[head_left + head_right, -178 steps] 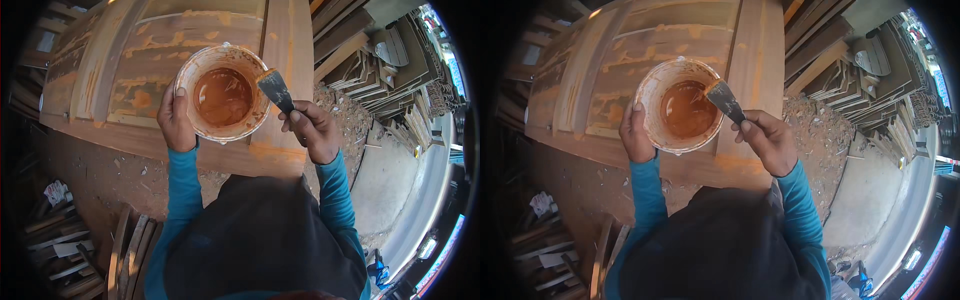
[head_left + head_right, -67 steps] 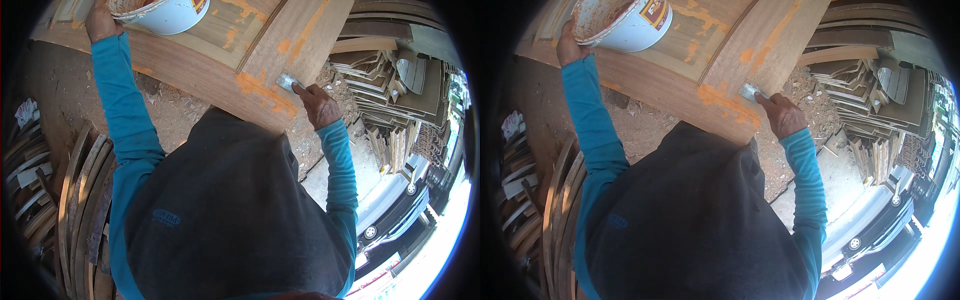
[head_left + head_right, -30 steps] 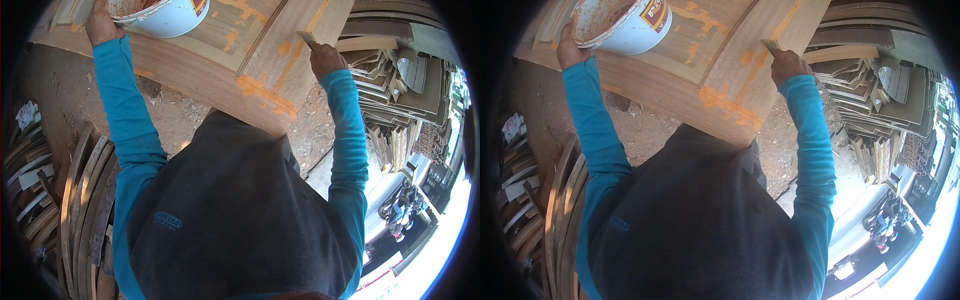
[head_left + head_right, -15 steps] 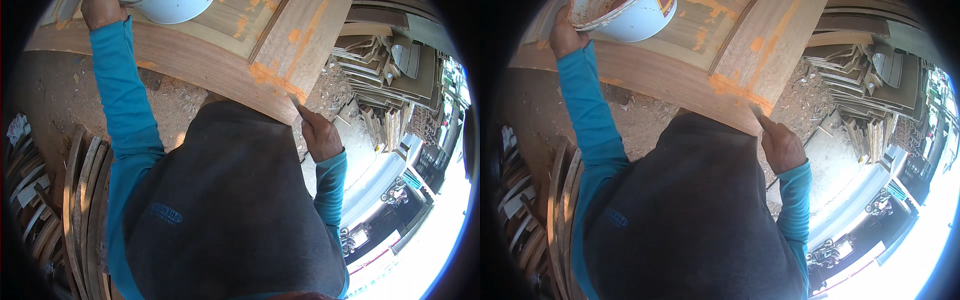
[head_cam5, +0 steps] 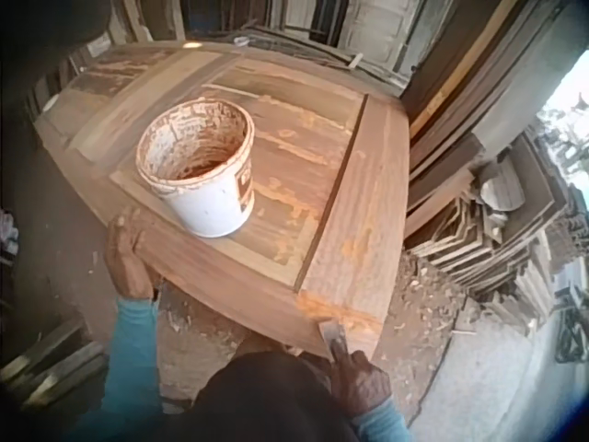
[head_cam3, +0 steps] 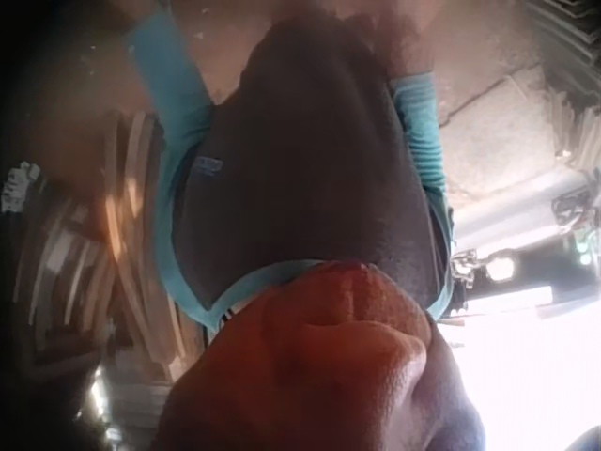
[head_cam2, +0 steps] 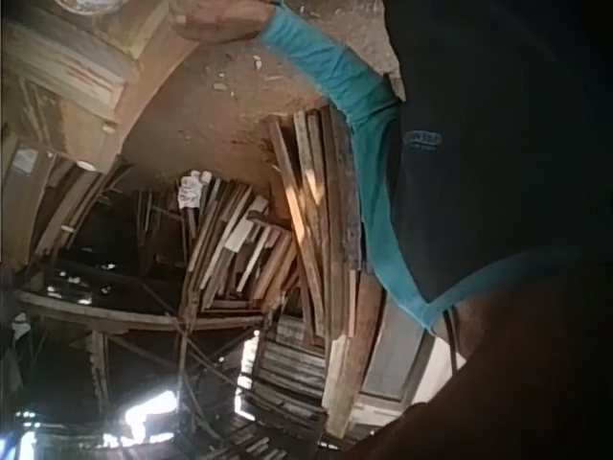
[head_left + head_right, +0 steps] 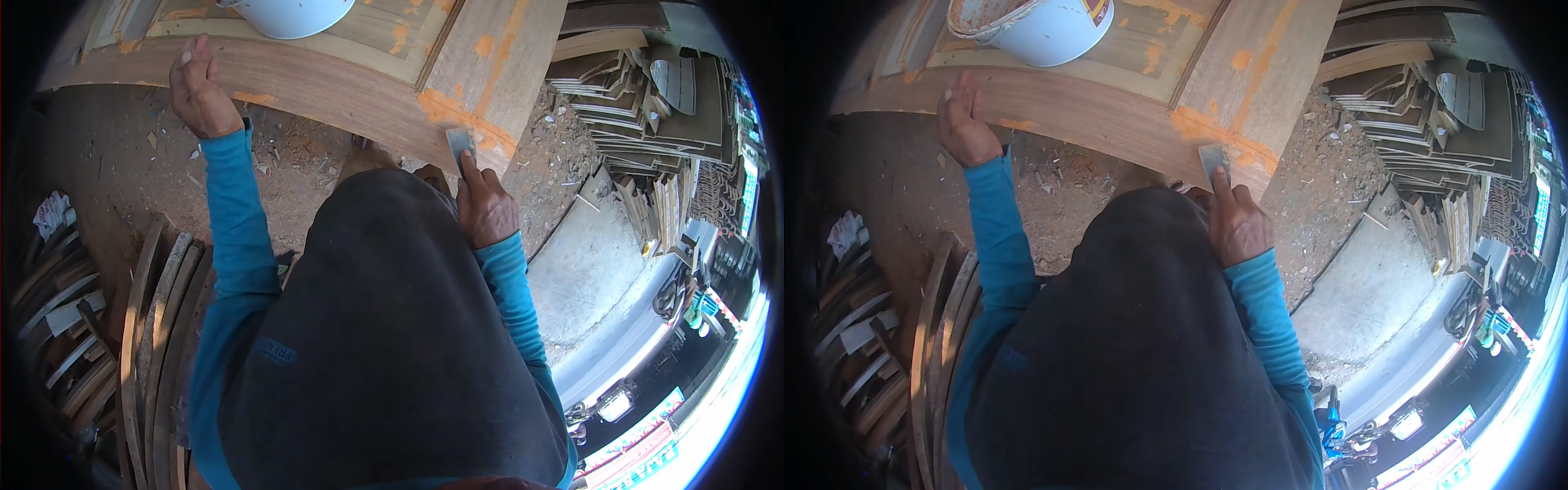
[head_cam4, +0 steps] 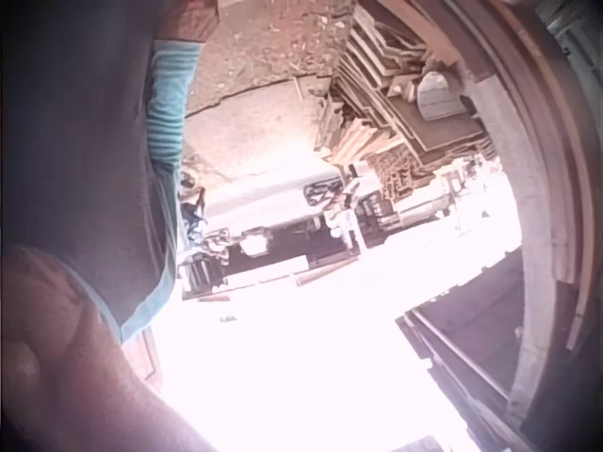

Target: The person applies wood filler to a wooden door with a putty knife, taking filler from a bucket.

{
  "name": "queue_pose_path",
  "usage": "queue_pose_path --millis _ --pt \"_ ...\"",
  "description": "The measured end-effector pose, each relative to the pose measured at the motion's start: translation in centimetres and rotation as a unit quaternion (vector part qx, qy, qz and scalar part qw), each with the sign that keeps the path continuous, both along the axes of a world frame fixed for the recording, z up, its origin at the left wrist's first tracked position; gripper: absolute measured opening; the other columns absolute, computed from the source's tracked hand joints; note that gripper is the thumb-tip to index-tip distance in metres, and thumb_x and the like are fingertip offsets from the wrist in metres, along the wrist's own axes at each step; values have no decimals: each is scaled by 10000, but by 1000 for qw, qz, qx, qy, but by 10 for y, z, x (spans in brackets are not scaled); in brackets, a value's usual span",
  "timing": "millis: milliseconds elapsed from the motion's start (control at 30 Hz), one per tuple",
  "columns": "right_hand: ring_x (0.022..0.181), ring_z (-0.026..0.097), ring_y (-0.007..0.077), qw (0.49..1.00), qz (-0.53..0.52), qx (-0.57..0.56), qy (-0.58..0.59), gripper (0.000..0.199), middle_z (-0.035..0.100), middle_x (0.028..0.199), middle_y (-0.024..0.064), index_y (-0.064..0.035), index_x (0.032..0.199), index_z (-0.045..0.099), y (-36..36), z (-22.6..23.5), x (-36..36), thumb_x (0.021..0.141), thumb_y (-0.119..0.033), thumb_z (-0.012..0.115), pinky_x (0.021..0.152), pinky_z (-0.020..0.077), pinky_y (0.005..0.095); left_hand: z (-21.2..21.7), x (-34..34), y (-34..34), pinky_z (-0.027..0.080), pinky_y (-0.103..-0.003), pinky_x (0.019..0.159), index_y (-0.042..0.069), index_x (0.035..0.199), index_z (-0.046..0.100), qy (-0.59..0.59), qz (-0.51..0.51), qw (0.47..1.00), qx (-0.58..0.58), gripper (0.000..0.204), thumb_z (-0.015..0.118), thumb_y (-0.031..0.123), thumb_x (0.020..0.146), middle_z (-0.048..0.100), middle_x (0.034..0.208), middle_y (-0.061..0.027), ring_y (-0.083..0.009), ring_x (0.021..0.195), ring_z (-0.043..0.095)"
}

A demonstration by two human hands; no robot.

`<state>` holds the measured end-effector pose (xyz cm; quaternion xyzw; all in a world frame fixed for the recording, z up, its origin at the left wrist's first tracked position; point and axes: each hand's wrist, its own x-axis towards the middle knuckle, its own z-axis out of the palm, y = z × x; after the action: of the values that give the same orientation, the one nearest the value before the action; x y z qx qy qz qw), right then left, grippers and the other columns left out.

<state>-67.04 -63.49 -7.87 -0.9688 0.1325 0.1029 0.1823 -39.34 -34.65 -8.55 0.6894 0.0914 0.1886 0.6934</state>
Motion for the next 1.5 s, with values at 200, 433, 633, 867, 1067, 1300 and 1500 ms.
queue_pose_path --millis 200,433,633,867,1067,1300,1500 --pt "762 677 417 999 7 34 -42 456 646 895 194 -79 1403 586 -2 7 -11 959 -179 621 682 551 524 -8 -79 11 475 -438 1083 -26 1354 593 31 -31 997 62 442 503 317 1091 691 1298 -186 -269 1249 638" --pt "864 684 442 979 47 193 -51 428 697 951 239 -38 1361 623 0 9 -35 941 -120 619 788 556 499 -33 -189 15 536 -304 915 -19 1316 618 122 -266 944 155 350 579 224 1067 729 1190 -149 -186 1101 675" --pt "985 740 338 947 -59 309 -60 469 721 1103 278 -9 1389 618 19 -18 -89 924 -65 625 882 560 407 -70 -276 34 519 -403 1012 -18 1366 594 219 -456 799 326 470 666 266 998 652 1322 -228 -329 1218 650" --pt "1055 687 448 942 -91 319 -47 426 701 1135 290 4 1341 624 45 -7 -124 938 -134 622 922 550 468 -36 -241 -2 460 -453 1088 -30 1331 610 29 -444 813 376 460 689 203 942 625 1340 -244 -410 1269 583" --pt "908 737 393 906 -250 330 -86 373 731 1003 269 19 1300 645 61 -5 -152 951 -106 614 819 575 436 3 -150 -41 438 -512 1077 -15 1428 507 -184 -364 805 432 619 728 76 857 565 1347 -225 -418 1247 544" --pt "715 714 198 856 -366 341 -133 412 728 847 148 28 1366 609 115 -23 -151 996 -153 606 697 571 345 -13 -97 -33 416 -526 1091 -3 1528 369 -79 -485 739 461 788 753 132 853 521 1378 -275 -435 1282 506" --pt "730 717 222 837 -393 363 -114 371 735 999 218 47 1316 639 185 -12 -119 971 -92 628 720 572 354 -12 -91 -23 433 -529 1062 12 1548 353 -203 -432 752 455 826 762 128 840 551 1338 -273 -421 1250 534"
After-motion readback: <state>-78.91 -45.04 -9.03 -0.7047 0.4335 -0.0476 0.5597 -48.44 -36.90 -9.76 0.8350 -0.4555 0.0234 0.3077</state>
